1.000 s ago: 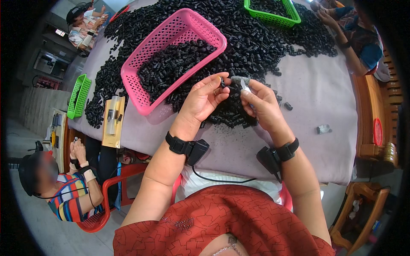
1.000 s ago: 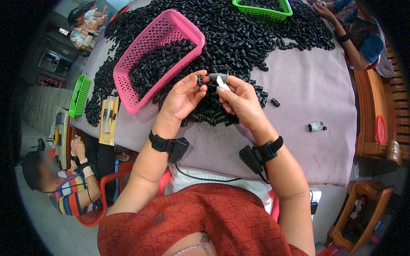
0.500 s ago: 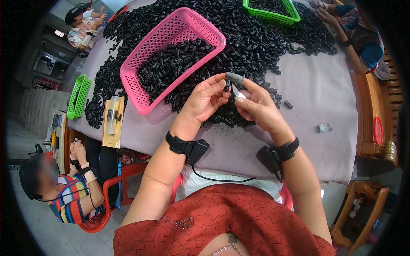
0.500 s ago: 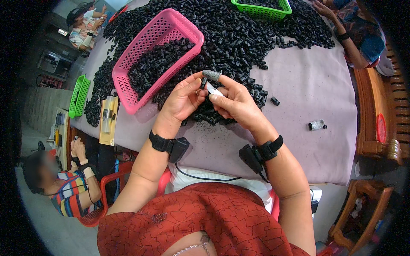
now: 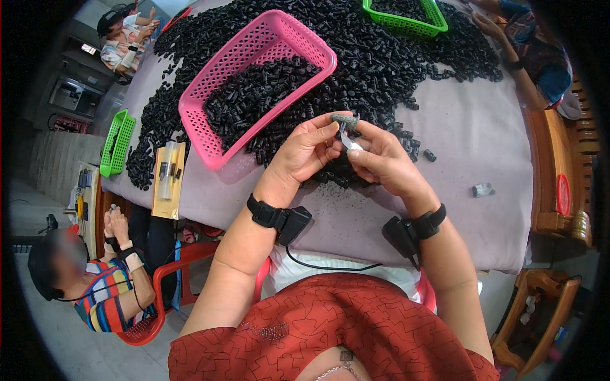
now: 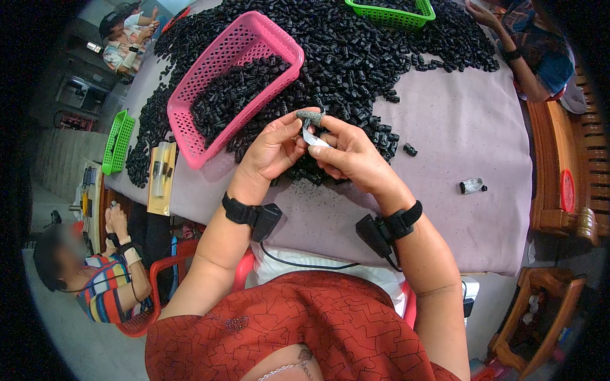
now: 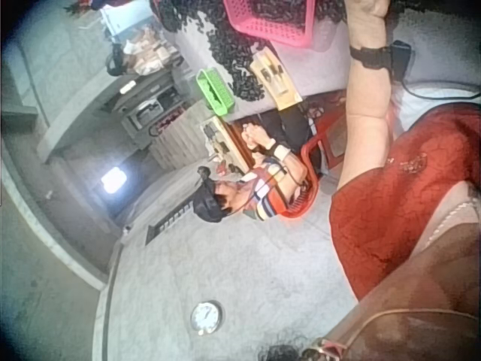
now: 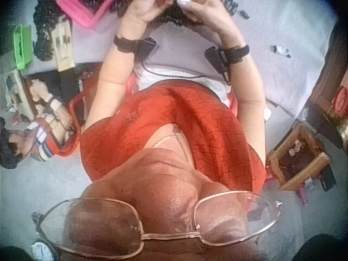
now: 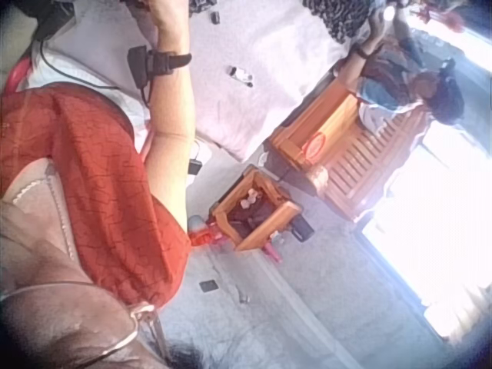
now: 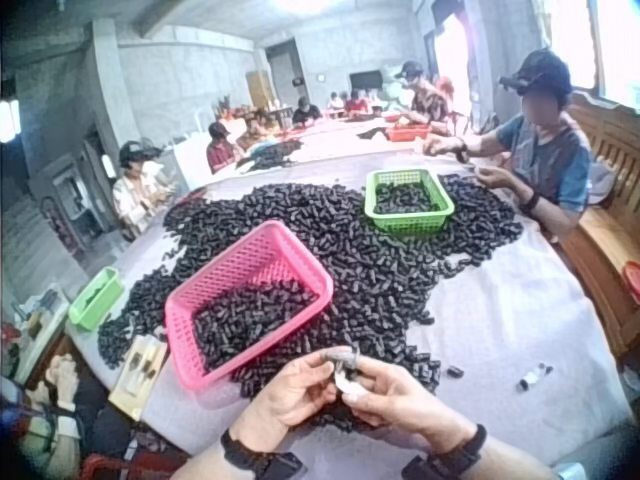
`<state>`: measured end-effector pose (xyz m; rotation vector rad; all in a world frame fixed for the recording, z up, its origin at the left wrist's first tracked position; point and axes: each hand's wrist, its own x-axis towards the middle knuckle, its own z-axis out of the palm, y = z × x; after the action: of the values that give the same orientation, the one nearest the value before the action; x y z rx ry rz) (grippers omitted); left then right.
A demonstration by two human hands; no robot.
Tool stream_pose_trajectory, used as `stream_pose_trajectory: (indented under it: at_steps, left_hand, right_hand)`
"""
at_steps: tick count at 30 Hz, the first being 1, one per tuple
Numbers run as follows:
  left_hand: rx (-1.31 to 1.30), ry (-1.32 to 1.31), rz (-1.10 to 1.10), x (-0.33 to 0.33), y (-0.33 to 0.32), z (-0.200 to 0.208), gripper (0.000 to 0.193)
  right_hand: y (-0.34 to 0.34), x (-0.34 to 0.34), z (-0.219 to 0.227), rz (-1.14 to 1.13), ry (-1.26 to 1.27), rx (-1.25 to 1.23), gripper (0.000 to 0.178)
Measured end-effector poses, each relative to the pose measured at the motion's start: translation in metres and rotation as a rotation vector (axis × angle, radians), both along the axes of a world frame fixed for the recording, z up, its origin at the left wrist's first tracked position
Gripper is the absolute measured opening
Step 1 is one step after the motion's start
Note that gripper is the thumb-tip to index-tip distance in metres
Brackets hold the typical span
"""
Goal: Applying glue to small black plastic components and assembling them into larger pieces on a factory work table.
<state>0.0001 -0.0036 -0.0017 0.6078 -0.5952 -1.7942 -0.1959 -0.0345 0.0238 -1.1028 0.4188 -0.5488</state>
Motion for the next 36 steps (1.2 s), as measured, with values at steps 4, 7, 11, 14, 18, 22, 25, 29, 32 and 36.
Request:
stream_pose_trajectory:
  at_steps: [4, 7, 11, 14, 18, 22, 25, 29, 32, 36]
  left_hand:
    - [0.022, 0.042, -0.014, 0.0, 0.0, 0.001, 0.04]
    - [0.03, 0.047, -0.012, -0.001, 0.001, 0.002, 0.04]
    - [0.021, 0.035, -0.014, 0.0, 0.001, 0.002, 0.04]
    - [0.04, 0.047, -0.015, 0.0, 0.0, 0.002, 0.034]
    - [0.04, 0.05, -0.015, 0.001, 0.0, 0.001, 0.033]
    - [0.051, 0.058, -0.022, 0.002, 0.0, 0.0, 0.032]
    - [0.051, 0.058, -0.025, 0.002, -0.001, -0.001, 0.032]
    - [0.019, 0.039, -0.041, 0.0, -0.001, -0.001, 0.032]
    - [0.014, 0.035, -0.033, 0.0, 0.0, 0.001, 0.032]
    - [0.024, 0.031, -0.004, 0.002, -0.001, -0.001, 0.032]
  right_hand:
    - [0.0, -0.001, 0.0, 0.009, -0.024, 0.011, 0.059]
    - [0.0, -0.002, 0.001, 0.012, -0.023, -0.003, 0.058]
    - [0.0, -0.001, 0.0, 0.012, -0.022, -0.012, 0.059]
    - [0.0, -0.002, 0.001, 0.01, -0.01, -0.009, 0.059]
    - [-0.001, -0.002, 0.001, 0.018, 0.001, 0.007, 0.06]
    - [-0.003, -0.003, -0.002, 0.013, 0.005, 0.005, 0.058]
    - [-0.006, -0.003, -0.005, 0.008, 0.023, -0.024, 0.05]
    - [-0.01, -0.004, -0.013, -0.025, 0.005, 0.024, 0.039]
    - [-0.007, -0.003, -0.01, -0.024, -0.001, 0.003, 0.036]
    - [0.002, 0.0, 0.001, -0.014, -0.034, -0.002, 0.042]
